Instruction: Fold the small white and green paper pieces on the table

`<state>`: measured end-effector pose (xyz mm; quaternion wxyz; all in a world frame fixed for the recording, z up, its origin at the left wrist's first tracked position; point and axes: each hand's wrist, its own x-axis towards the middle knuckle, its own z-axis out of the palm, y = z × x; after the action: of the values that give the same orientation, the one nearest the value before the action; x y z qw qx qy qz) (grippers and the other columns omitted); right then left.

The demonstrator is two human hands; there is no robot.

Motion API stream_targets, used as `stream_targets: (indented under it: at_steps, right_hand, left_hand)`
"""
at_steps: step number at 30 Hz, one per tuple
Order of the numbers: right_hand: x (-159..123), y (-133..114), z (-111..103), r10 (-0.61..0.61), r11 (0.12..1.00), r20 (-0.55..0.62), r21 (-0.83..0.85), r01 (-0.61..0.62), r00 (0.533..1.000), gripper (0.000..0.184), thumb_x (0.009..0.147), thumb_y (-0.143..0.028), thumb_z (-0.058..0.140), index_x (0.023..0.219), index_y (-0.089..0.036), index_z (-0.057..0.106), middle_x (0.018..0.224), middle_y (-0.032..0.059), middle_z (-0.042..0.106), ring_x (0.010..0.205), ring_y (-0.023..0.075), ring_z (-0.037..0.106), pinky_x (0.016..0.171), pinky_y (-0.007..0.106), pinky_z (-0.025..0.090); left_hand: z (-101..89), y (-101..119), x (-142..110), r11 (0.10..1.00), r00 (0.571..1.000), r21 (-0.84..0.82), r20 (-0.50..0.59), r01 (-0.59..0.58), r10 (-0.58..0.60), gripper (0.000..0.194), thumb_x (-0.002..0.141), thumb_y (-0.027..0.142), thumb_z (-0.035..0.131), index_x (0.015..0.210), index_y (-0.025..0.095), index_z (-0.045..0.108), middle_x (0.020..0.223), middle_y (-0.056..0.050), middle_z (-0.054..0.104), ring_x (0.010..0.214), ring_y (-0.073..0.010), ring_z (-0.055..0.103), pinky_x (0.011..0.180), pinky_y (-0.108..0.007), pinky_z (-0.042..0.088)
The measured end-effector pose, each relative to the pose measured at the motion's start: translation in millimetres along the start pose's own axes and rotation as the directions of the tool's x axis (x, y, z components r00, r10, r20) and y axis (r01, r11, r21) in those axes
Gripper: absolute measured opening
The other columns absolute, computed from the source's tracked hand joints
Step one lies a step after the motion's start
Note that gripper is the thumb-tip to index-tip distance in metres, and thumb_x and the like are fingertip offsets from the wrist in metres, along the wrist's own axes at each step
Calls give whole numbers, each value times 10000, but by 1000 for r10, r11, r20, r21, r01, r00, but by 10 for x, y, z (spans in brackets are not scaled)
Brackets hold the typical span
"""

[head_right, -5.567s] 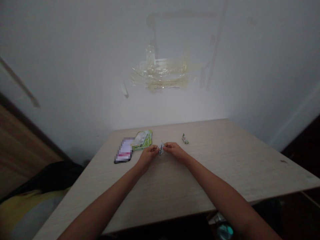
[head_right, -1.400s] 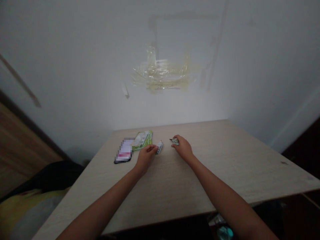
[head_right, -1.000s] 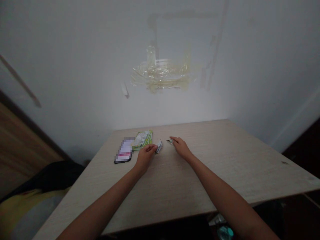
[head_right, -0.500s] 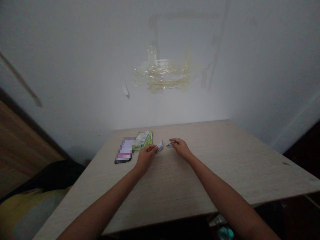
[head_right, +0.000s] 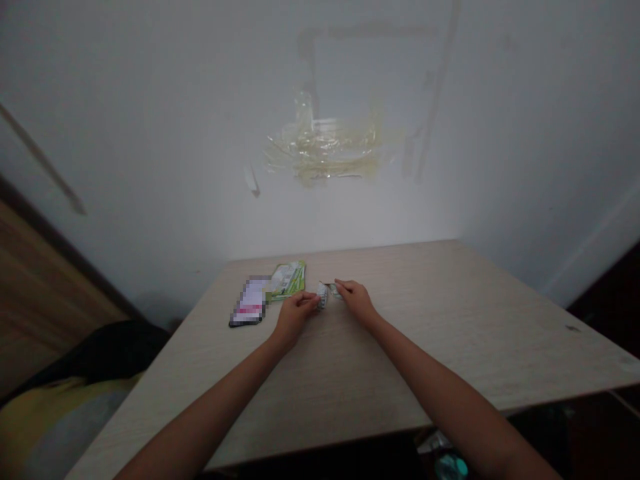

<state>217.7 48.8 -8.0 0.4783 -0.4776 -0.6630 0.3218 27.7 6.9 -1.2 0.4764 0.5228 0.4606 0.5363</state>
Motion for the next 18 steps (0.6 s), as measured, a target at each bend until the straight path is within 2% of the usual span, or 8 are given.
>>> stream_targets:
  at_steps: [5, 9, 14, 18]
  right_hand:
    - [-63, -96, 88, -3, 995, 3, 104, 3, 1000, 450, 839, -544, 589, 1071, -192, 747, 1197, 87, 698, 1178, 272, 612, 1077, 431, 407]
    - [-101, -155, 112, 65, 971, 49, 229, -74, 997, 447, 821, -564, 606, 1045, -208, 756, 1184, 61, 705, 1185, 277, 606, 1073, 440, 413]
    - [-105, -107, 129, 184, 860, 149, 454, -232, 972, 536, 739, -444, 730, 1208, -190, 679, 1230, 88, 678, 1089, 251, 638, 978, 418, 484]
    - [-85, -21, 139, 211, 797, 168, 541, -269, 963, 611, 684, -366, 782, 1253, -190, 646, 1198, 106, 679, 1023, 230, 655, 935, 385, 504]
  left_hand:
    - [31, 22, -19, 996, 998, -65, 10, 57, -56, 298, 676, 397, 774, 773, 137, 665, 730, -28, 689, 664, -132, 641, 612, -241, 533]
    - [36, 38, -22, 996, 998, -71, -15, 54, -55, 278, 678, 381, 767, 773, 144, 658, 727, -15, 673, 663, -124, 634, 601, -228, 534]
    - [32, 52, -26, 997, 998, -61, -50, 45, -48, 278, 662, 381, 768, 759, 147, 654, 690, -2, 655, 628, -117, 619, 572, -217, 511]
    - [30, 53, -25, 996, 996, -73, -72, 46, -51, 305, 636, 393, 784, 761, 150, 649, 679, 1, 656, 613, -122, 618, 565, -225, 504]
